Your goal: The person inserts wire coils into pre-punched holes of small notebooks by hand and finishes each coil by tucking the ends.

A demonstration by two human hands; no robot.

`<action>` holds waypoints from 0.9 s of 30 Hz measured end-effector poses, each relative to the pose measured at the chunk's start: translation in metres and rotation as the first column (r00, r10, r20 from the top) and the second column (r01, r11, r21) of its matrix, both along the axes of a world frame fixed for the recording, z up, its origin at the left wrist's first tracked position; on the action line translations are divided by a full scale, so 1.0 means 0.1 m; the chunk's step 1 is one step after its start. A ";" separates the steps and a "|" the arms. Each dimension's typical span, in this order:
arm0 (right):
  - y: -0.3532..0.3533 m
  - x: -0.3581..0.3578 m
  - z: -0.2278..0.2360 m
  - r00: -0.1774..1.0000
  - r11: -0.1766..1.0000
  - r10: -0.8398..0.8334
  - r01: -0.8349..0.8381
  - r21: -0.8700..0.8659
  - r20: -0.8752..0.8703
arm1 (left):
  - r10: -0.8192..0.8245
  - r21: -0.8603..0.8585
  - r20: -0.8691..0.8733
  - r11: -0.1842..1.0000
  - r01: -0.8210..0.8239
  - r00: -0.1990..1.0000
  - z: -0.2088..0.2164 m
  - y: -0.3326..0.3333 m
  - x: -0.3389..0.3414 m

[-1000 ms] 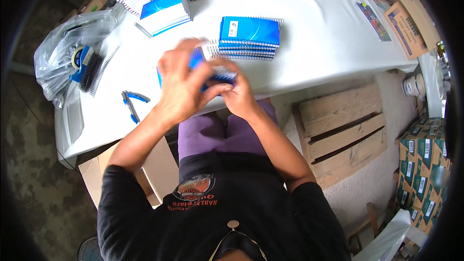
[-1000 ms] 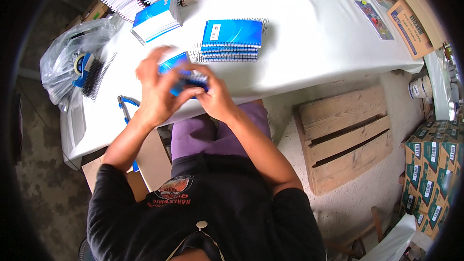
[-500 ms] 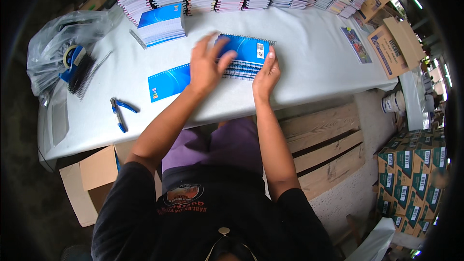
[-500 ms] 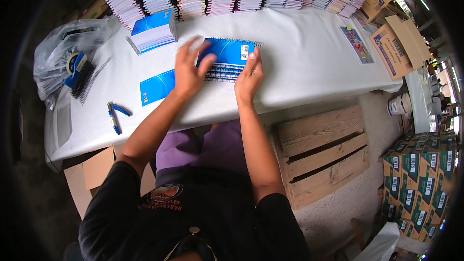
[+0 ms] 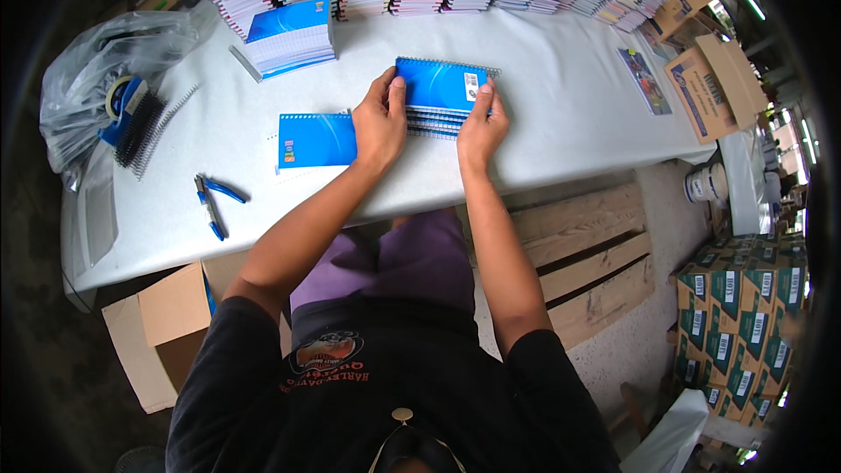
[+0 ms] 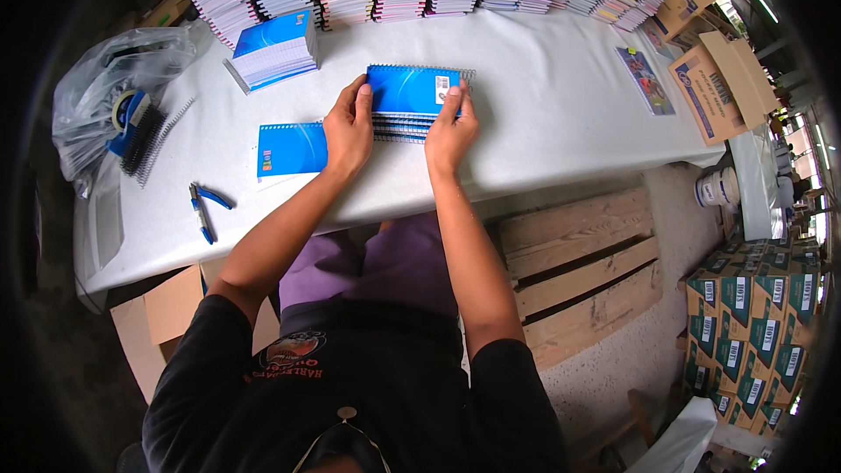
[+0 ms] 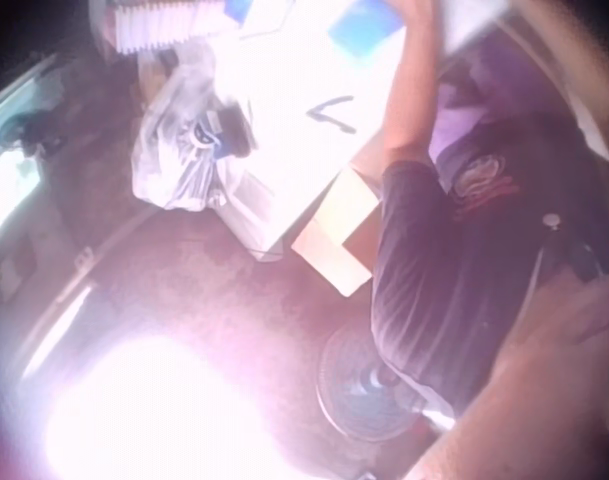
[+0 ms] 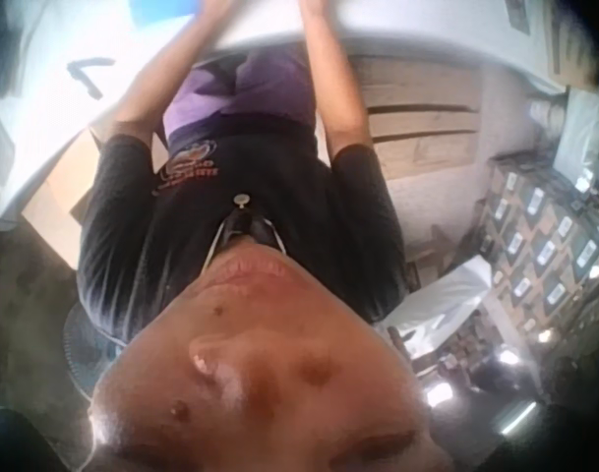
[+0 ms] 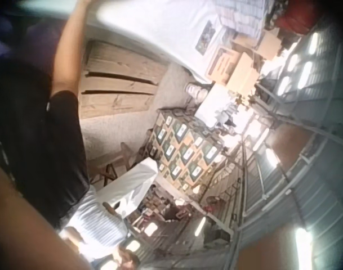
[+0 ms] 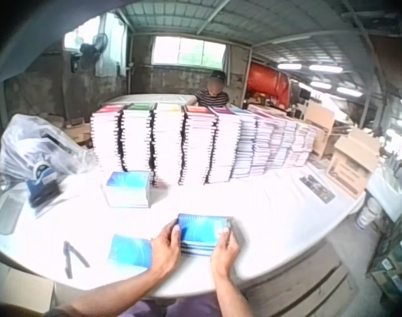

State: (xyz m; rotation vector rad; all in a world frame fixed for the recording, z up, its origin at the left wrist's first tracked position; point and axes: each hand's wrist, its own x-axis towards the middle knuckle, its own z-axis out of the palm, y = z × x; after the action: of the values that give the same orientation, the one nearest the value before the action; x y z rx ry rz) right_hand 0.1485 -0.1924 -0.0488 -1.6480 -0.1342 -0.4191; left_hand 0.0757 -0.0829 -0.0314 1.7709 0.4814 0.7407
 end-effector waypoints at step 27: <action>-0.68 -1.76 1.67 0.078 0.113 0.960 -0.987 -0.117 0.268 | 0.110 0.919 -0.257 0.334 0.208 0.960 0.38 1.55 -0.15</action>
State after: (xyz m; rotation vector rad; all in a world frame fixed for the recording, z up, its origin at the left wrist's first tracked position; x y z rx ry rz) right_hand -0.0278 -0.2607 0.1181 -1.0007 -1.3970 0.4499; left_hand 0.0603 0.0724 0.0070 3.0550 0.1145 0.7858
